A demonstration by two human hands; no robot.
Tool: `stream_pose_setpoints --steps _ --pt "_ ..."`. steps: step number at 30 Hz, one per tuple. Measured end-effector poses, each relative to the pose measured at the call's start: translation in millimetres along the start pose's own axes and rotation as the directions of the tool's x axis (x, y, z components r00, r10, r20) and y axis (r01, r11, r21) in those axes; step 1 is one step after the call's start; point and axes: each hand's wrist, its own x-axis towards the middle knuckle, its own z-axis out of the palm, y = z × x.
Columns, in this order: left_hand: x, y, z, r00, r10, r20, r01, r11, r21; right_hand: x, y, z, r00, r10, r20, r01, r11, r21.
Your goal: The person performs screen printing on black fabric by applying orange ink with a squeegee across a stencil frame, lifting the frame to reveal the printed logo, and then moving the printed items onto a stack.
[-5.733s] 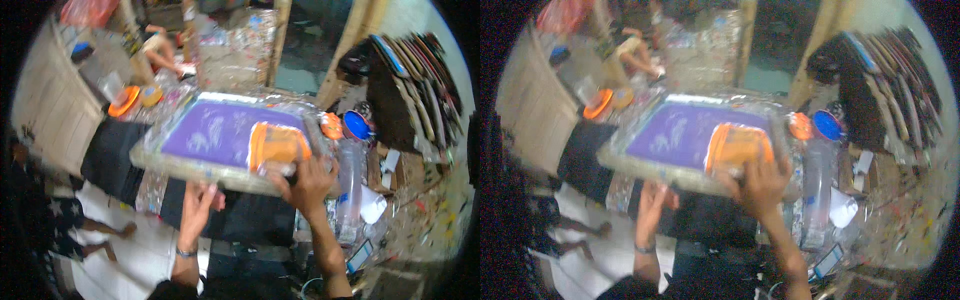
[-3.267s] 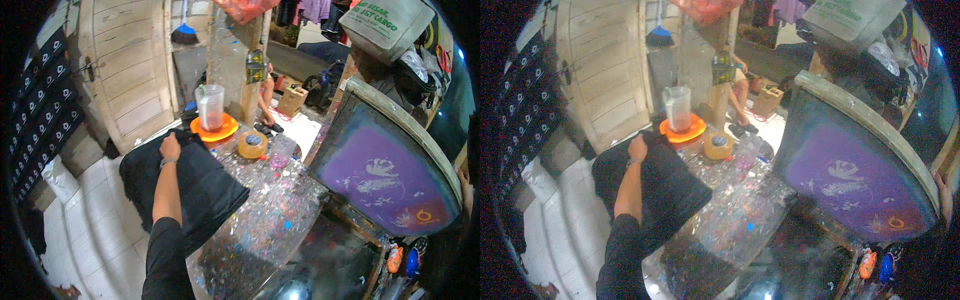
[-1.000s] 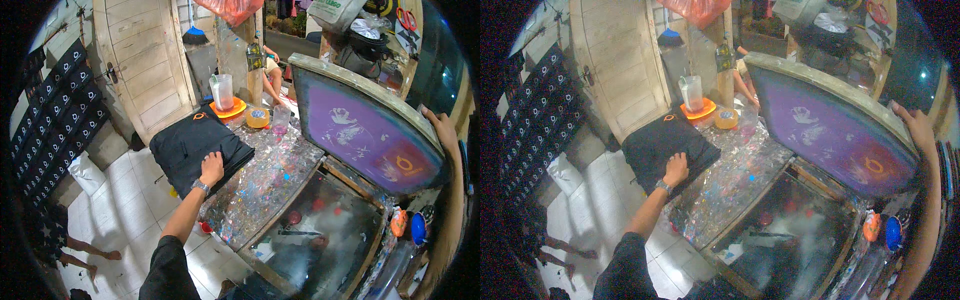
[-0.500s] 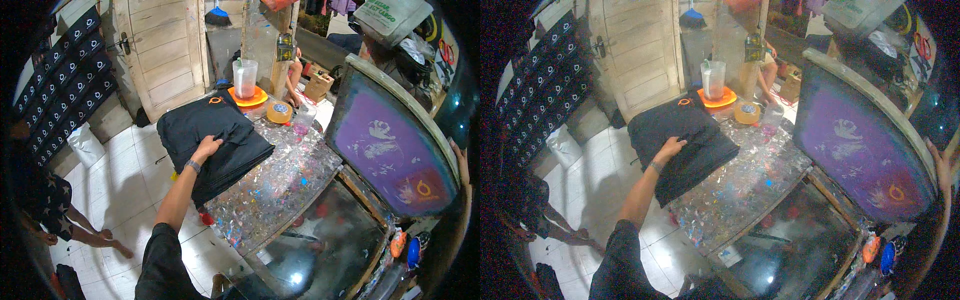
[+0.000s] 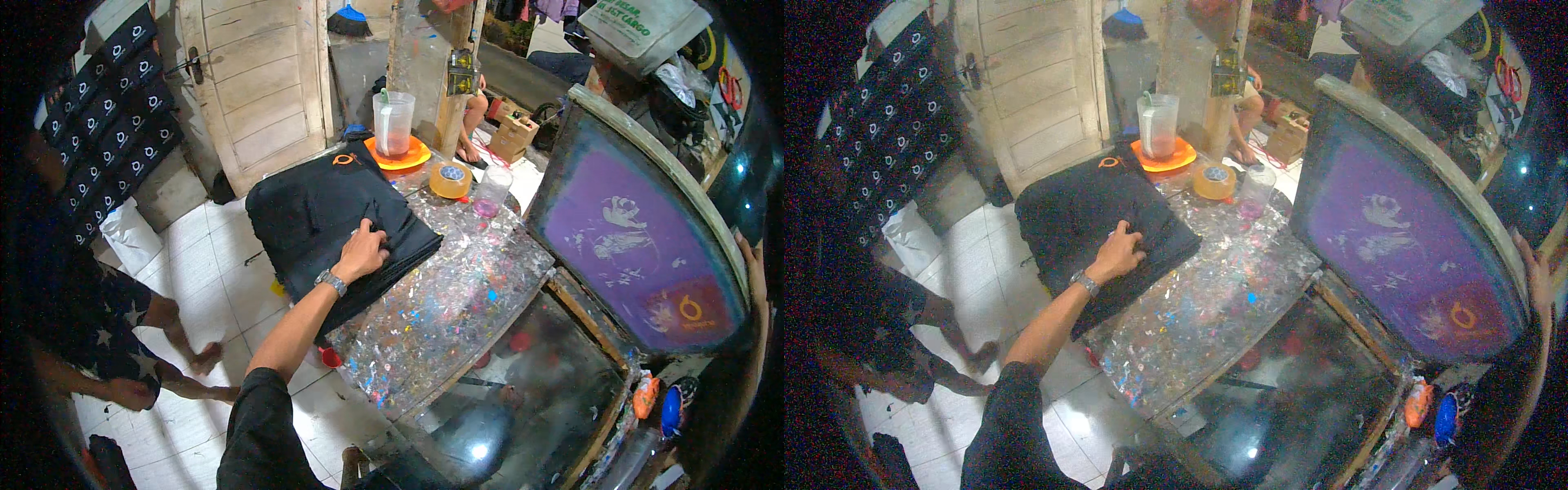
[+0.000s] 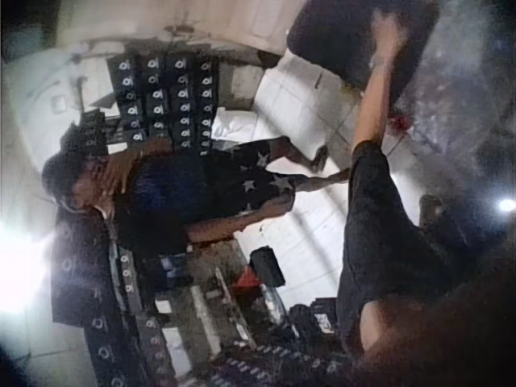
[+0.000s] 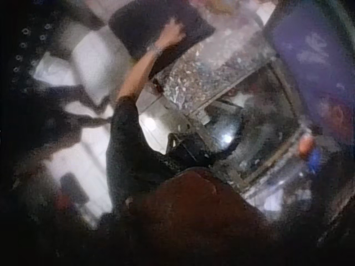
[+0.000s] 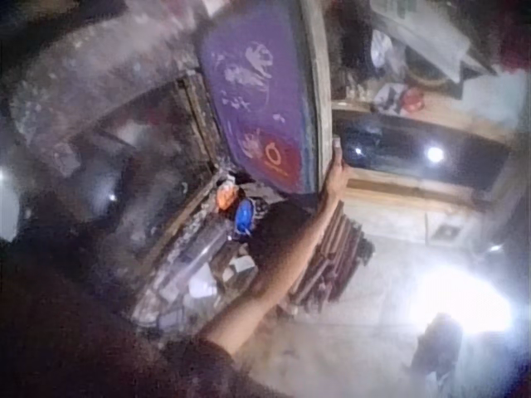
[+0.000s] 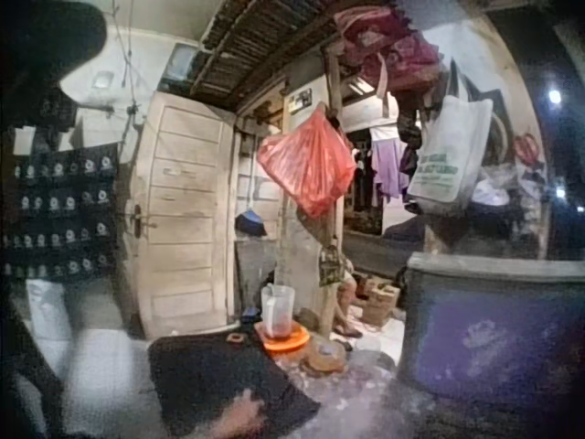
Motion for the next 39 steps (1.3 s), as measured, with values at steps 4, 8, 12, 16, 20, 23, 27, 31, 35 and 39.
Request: stream_pose_setpoints --steps 4,8,12,16,20,23,27,31,35,39 --pt "27.3 -34.8 7.8 0.906 -0.412 -0.099 0.369 0.881 -0.296 -6.6 -2.3 -8.5 1.0 0.002 -0.004 -0.002 1.0 -0.023" --pt "22.8 -34.7 -17.0 0.846 -0.532 0.022 0.49 0.762 -0.424 -7.2 -4.7 -5.0 1.0 -0.011 0.006 0.011 1.0 -0.02" --pt "16.7 -14.5 -16.8 0.936 -0.046 0.35 0.234 0.822 -0.519 -10.5 -3.2 -10.8 1.0 -0.01 -0.007 0.01 0.999 -0.042" --pt "3.0 -15.1 -15.1 0.958 0.155 0.24 -0.055 0.924 -0.378 -10.5 -2.8 -10.1 0.999 -0.034 -0.005 0.034 0.998 -0.043" --pt "-3.4 -11.2 -0.2 0.991 0.118 -0.059 -0.127 0.978 -0.164 -13.1 -8.8 -12.4 1.0 -0.028 -0.008 0.027 0.997 -0.066" --pt "-15.9 13.5 -1.8 0.985 -0.033 -0.17 0.055 0.99 0.129 -16.7 -13.4 -9.7 0.998 -0.058 -0.003 0.058 0.997 -0.057" --pt "-16.7 26.7 2.2 0.992 -0.012 -0.124 0.034 0.984 0.175 -21.4 -18.3 -13.5 0.999 0.028 0.022 -0.029 0.999 0.035" --pt "-20.2 32.5 -6.8 0.996 -0.008 -0.084 0.012 0.998 0.056 -24.7 -19.0 4.2 0.998 0.035 -0.053 -0.033 0.999 0.043" --pt "9.9 -1.3 20.4 0.993 -0.097 -0.074 0.054 0.895 -0.442 -29.5 -33.8 -16.1 0.987 0.088 0.136 -0.085 0.996 -0.029" --pt "4.9 10.1 6.4 0.981 0.137 0.135 -0.057 0.876 -0.479 -24.9 -19.9 -11.7 0.997 0.079 -0.018 -0.08 0.989 -0.123"
